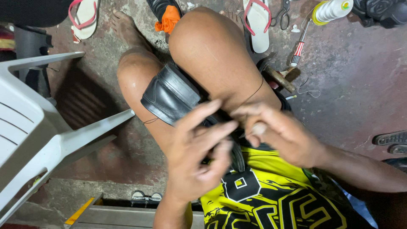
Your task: The person stitches the sole of a black loafer using a needle and thread, pulling the thread through the material by hand.
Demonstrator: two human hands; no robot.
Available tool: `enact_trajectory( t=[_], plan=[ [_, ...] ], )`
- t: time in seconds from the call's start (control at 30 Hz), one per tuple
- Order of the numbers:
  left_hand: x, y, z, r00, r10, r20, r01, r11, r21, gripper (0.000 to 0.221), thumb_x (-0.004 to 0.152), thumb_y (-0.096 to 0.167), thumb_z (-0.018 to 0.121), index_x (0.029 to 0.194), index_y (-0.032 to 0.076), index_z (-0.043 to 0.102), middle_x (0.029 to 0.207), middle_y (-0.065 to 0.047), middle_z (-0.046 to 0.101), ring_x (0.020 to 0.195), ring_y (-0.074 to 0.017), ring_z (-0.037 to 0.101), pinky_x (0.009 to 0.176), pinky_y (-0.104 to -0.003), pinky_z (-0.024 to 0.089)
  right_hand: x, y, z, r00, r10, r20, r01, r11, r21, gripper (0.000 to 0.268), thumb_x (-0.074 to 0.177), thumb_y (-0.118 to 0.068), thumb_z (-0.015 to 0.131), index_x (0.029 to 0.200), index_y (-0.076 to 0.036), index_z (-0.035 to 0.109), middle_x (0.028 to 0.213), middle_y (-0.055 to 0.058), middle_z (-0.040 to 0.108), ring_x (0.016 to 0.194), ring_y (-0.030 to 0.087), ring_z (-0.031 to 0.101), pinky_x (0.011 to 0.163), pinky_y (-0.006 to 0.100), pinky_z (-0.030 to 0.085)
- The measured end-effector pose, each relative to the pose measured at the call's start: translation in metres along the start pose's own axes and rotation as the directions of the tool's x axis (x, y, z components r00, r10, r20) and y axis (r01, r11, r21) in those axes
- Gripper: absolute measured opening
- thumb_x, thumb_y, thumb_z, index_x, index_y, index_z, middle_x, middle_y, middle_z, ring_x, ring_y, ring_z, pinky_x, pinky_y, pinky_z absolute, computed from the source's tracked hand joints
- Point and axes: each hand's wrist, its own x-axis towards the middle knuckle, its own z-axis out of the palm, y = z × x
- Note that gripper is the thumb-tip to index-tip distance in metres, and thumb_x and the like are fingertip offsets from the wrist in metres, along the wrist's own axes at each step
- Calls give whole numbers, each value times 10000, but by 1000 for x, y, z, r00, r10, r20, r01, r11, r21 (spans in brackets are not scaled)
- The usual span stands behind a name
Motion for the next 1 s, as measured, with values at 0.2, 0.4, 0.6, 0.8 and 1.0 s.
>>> enact_trajectory(
  t=[0.2, 0.4, 0.6, 0.8, 1.0],
  plan=[
    [-30, -52, -43, 944, -135, -302, 207, 953, 220, 156, 945, -27, 596, 1067, 24, 679, 1089, -163, 702, 959, -261, 693, 853, -360, 551, 3, -2, -18, 1000, -17, 19, 9, 938, 347, 473, 1006, -97, 560, 1458, -4, 458, 904, 25, 529, 787, 93, 498, 729, 252, 434],
    [-34, -77, -59, 958, -246, 145, 194, 934, 300, 178, 940, 199, 640, 1030, 83, 743, 960, -117, 726, 899, -316, 719, 785, -390, 563, 14, -1, 20, 1000, -9, -18, 7, 998, -62, 705, 777, -119, 798, 1405, -20, 493, 1068, 35, 585, 906, 69, 538, 805, 247, 474],
    [-35, -89, -46, 988, -154, 15, 152, 982, 108, 245, 1037, 294, 616, 943, 70, 647, 913, -92, 676, 850, -252, 695, 773, -328, 543, 26, 122, 13, 979, 14, -203, -42, 990, -132, 780, 727, -77, 855, 1438, -16, 539, 1170, 176, 717, 934, 223, 705, 769, 362, 549],
    [-46, -124, -24, 891, -448, 69, 218, 291, -931, 324, 1094, 286, 564, 955, 6, 651, 936, -68, 700, 677, -95, 559, 601, -231, 416, 78, 292, -30, 997, -78, 15, 77, 993, 91, 914, 752, -96, 819, 1531, -7, 351, 1264, 245, 686, 1102, 248, 741, 971, 385, 565],
    [-44, -113, -22, 984, -172, -43, 164, 976, -143, 345, 1147, 361, 503, 1132, 61, 672, 994, -63, 674, 950, -187, 680, 904, -310, 541, 108, 312, -23, 998, -9, 54, 17, 989, -150, 829, 656, -96, 853, 1406, 47, 530, 1124, 274, 737, 978, 276, 748, 967, 412, 585]
  ],
)
